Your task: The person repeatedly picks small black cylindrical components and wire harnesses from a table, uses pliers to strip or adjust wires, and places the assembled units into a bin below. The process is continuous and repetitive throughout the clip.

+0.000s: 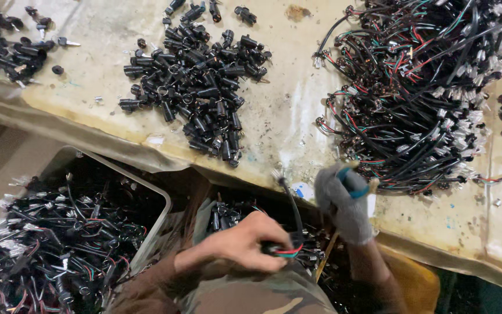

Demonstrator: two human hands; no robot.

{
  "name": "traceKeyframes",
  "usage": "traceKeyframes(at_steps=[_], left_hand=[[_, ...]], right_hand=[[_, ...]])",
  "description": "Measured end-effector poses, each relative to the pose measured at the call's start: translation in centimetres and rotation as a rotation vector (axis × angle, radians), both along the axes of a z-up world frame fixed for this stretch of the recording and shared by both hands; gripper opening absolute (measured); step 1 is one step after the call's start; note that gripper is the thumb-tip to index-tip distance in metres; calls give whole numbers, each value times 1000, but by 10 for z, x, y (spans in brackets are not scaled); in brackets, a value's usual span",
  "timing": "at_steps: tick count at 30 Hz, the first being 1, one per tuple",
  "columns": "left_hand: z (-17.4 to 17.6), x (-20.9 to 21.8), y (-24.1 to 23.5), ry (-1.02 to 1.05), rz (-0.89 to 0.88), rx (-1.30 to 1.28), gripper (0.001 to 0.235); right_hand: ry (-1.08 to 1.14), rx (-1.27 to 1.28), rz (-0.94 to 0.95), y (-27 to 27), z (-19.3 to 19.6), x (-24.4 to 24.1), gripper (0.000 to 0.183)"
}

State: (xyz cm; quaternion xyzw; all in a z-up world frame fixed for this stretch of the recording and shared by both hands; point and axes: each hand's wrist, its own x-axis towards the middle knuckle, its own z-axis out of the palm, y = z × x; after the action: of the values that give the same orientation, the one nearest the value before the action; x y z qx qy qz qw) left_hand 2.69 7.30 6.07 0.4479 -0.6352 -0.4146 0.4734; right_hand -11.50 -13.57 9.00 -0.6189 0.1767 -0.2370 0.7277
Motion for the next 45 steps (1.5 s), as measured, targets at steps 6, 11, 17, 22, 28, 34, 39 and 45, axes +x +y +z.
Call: traceKeyframes(at_steps=[6,11,17,22,28,34,39,45], left_hand=[[-44,3,32,-695,3,-4,38],[-70,29,16,-663,45,110,42],[-56,94,-50,-958,1213,169,39],[-54,105,-68,-1078,1125,209,40],[-73,86,-59,-33,1049,-78,38],[-67,39,-69,675,639,121,55],[-64,13,-59,884,292,-24,46],[-68,9,-60,998,237,28,29]], right_hand=[[595,-1319,-376,-96,-68,77,23],[545,-956,-353,-73,-85,77,16],[92,-314,-341,-11,-40,47,10],[652,-1118,-198,3,-41,43,29],[611,-1134,-200,-7,-70,36,52],[744,-1120,-135,-17,-71,36,27],[653,-1173,-174,-16,-77,35,24],[381,-851,-153,-25,-29,19,12]])
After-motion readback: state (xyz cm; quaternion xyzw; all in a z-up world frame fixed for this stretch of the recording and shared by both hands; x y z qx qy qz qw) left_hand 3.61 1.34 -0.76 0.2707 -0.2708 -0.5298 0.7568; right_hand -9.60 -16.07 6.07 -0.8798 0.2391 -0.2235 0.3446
